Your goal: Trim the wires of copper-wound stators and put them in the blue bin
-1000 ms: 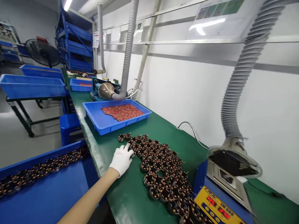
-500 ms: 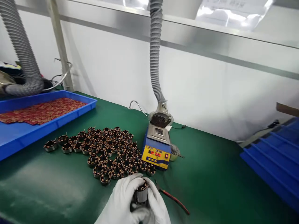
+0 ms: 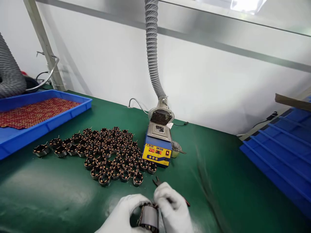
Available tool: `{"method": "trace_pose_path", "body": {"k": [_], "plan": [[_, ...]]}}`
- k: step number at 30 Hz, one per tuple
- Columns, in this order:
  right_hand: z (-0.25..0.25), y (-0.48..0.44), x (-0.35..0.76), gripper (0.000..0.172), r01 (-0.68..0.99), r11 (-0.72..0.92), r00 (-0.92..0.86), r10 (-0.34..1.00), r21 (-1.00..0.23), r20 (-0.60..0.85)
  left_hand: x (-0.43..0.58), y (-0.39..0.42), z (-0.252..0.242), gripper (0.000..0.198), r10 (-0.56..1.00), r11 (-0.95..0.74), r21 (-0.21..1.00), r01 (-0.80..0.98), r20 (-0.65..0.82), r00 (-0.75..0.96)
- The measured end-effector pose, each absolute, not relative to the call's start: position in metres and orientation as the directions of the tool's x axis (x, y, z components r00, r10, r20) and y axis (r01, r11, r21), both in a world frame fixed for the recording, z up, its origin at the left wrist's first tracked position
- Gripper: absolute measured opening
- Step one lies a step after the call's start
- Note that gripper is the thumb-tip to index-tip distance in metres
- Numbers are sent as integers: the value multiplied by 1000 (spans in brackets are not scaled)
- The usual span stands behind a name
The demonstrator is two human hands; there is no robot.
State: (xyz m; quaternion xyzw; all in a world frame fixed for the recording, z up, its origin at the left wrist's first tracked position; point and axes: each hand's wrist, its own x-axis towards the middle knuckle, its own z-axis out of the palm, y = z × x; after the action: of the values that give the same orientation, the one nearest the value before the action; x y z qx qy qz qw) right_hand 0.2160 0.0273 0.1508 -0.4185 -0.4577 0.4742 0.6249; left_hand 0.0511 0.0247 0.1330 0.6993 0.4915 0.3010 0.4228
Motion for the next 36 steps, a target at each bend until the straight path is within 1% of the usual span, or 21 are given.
{"method": "trace_pose_path", "body": {"k": [1,3,5,6,8,9,11,13,16,17,18,19,22,24,25,27,29,30,32,34,36], "plan": [[154,29,221,27,-353,204,160,975,-913,156,49,23,134,50,947,-101,906,411,-39,319],[156,33,228,25,-549,198,217,972,-812,91,46,22,136,48,953,-108,915,390,-16,302],[151,33,225,21,-557,78,160,987,-827,-15,44,25,134,44,942,-256,872,417,128,310],[148,33,220,24,-531,-9,90,994,-847,-68,44,27,132,45,917,-369,820,437,244,316],[140,29,206,40,-487,-153,-63,988,-860,-139,47,31,124,56,816,-578,668,469,487,312],[137,27,199,48,-487,-187,-123,982,-853,-145,48,32,121,62,767,-635,603,483,570,296],[134,23,187,55,-523,-215,-200,972,-825,-126,49,34,120,68,731,-662,560,497,627,268],[135,20,182,54,-577,-258,-234,961,-775,-145,48,35,125,62,737,-668,583,463,606,300],[135,17,180,52,-641,-286,-223,957,-712,-185,43,39,138,31,694,-720,609,333,627,353],[134,17,180,50,-649,-298,-221,954,-700,-201,42,41,140,20,700,-714,635,296,638,320],[133,17,180,50,-653,-313,-227,950,-690,-216,42,43,142,17,725,-688,676,264,635,267],[131,16,180,51,-654,-330,-240,944,-681,-227,42,44,143,20,765,-644,729,233,610,206],[126,15,183,55,-661,-370,-294,928,-652,-228,43,47,146,29,911,-411,907,92,412,12],[123,14,188,54,-669,-377,-299,925,-640,-233,42,47,151,24,970,-234,972,14,235,-63],[122,13,190,52,-669,-377,-291,926,-640,-242,42,47,154,18,986,-163,987,4,163,-47],[121,12,193,50,-657,-363,-266,932,-660,-247,45,46,158,17,992,-85,996,18,83,98],[121,12,192,50,-646,-340,-245,940,-683,-236,51,44,158,22,973,-72,997,-33,77,216],[122,12,189,51,-645,-329,-238,944,-689,-228,55,43,157,22,972,-75,992,-99,95,213],[124,12,184,54,-651,-312,-224,950,-692,-218,63,40,151,18,980,-121,966,-228,153,128],[125,12,180,55,-664,-287,-196,958,-690,-209,65,39,147,14,976,-187,937,-296,212,53],[124,12,182,56,-671,-277,-184,961,-688,-208,60,39,147,7,981,-194,923,-333,189,-47]]}}
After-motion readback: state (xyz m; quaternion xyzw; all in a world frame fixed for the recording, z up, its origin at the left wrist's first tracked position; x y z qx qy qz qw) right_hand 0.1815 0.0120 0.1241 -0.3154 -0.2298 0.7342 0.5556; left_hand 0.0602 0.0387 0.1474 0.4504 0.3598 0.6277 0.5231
